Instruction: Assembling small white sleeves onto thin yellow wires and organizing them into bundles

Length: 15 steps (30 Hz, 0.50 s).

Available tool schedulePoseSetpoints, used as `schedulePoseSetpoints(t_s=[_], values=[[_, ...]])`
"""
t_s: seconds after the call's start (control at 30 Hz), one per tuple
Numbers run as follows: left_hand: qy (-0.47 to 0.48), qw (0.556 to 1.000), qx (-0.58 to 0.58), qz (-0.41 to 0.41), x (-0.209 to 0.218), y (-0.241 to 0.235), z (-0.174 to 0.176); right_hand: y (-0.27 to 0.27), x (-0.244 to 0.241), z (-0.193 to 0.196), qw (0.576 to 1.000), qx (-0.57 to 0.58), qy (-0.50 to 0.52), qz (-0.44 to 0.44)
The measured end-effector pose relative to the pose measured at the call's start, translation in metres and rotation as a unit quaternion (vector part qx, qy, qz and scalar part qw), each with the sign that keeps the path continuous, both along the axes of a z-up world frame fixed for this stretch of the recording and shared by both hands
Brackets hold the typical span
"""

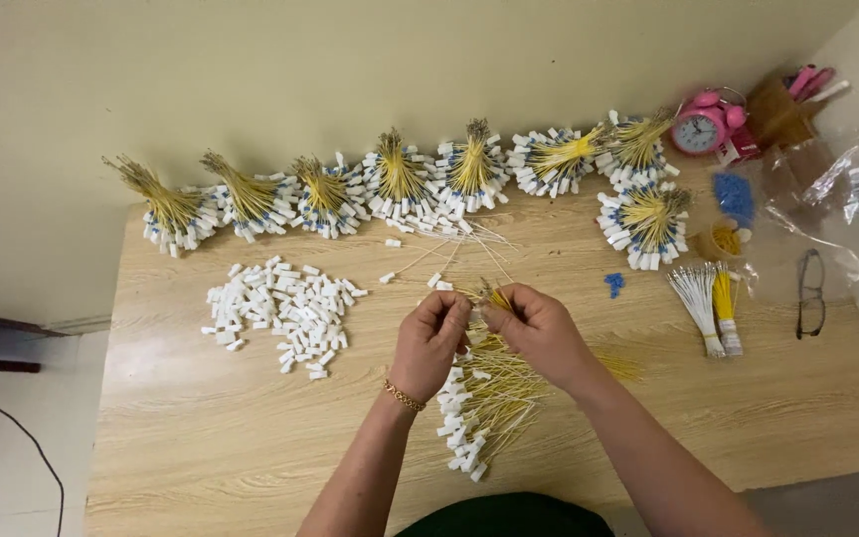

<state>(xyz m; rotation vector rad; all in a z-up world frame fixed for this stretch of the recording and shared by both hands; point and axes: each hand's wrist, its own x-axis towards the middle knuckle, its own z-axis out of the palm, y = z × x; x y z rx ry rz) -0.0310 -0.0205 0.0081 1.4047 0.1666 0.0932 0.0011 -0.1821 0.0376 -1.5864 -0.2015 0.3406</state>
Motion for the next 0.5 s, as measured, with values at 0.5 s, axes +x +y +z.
schedulePoseSetpoints(t_s=[0.5], values=[[0.099,0.982,-0.162,0.025,-0.007,0.005,0.002,0.0,-0.008,0.037,0.99,-0.109,-0.09,-0.009]])
